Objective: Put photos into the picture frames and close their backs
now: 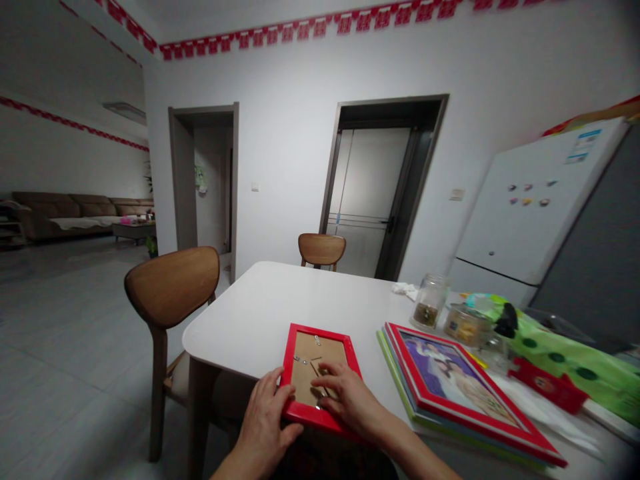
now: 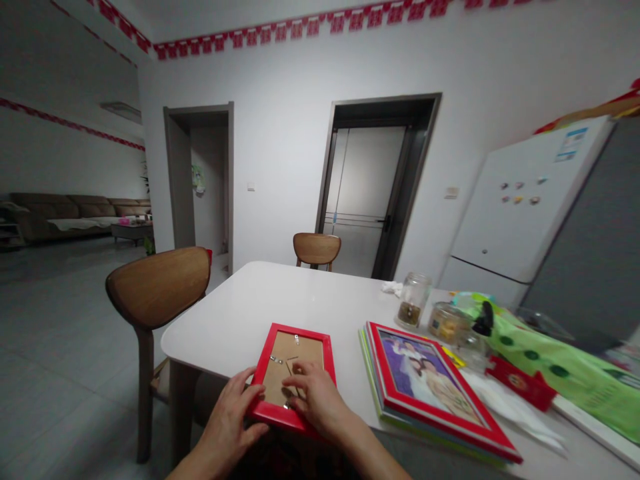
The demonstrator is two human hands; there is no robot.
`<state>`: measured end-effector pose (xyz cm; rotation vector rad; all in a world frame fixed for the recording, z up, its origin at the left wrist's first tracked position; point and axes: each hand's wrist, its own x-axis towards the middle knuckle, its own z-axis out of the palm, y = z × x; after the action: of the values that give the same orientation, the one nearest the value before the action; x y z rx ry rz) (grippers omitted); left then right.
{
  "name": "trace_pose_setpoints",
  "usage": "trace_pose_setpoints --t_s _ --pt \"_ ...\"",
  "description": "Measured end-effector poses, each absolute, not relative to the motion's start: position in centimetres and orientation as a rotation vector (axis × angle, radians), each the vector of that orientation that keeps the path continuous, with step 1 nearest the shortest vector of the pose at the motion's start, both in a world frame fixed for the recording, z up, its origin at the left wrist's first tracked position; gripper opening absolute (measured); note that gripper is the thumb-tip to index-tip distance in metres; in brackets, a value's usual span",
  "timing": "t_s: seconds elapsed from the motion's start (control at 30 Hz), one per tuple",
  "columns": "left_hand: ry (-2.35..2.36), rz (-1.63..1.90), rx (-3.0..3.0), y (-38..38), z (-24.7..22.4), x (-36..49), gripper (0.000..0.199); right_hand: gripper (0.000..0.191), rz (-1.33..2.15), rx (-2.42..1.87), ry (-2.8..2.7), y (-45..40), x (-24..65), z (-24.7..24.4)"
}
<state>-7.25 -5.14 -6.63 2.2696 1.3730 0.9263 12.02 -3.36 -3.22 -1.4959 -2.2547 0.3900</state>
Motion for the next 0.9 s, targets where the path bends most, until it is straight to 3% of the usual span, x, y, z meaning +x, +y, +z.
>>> trace_pose_setpoints --t_s 0.2,0.67,0.9 --pt "1.199 0.759 2.33 -4.2 -4.8 -6.2 0.021 0.018 0.425 -1.334 -2.258 -3.0 11.5 -3.7" --pt "1.206 0.813 2.346 -3.7 -5.2 -6.1 0.027 0.009 0.38 -1.43 -2.108 -2.2 10.7 -4.4" --pt "1.157 0.837 2.315 -4.2 -5.0 -5.9 0.036 0.023 0.156 -1.622 -2.034 1.1 9.0 -4.0"
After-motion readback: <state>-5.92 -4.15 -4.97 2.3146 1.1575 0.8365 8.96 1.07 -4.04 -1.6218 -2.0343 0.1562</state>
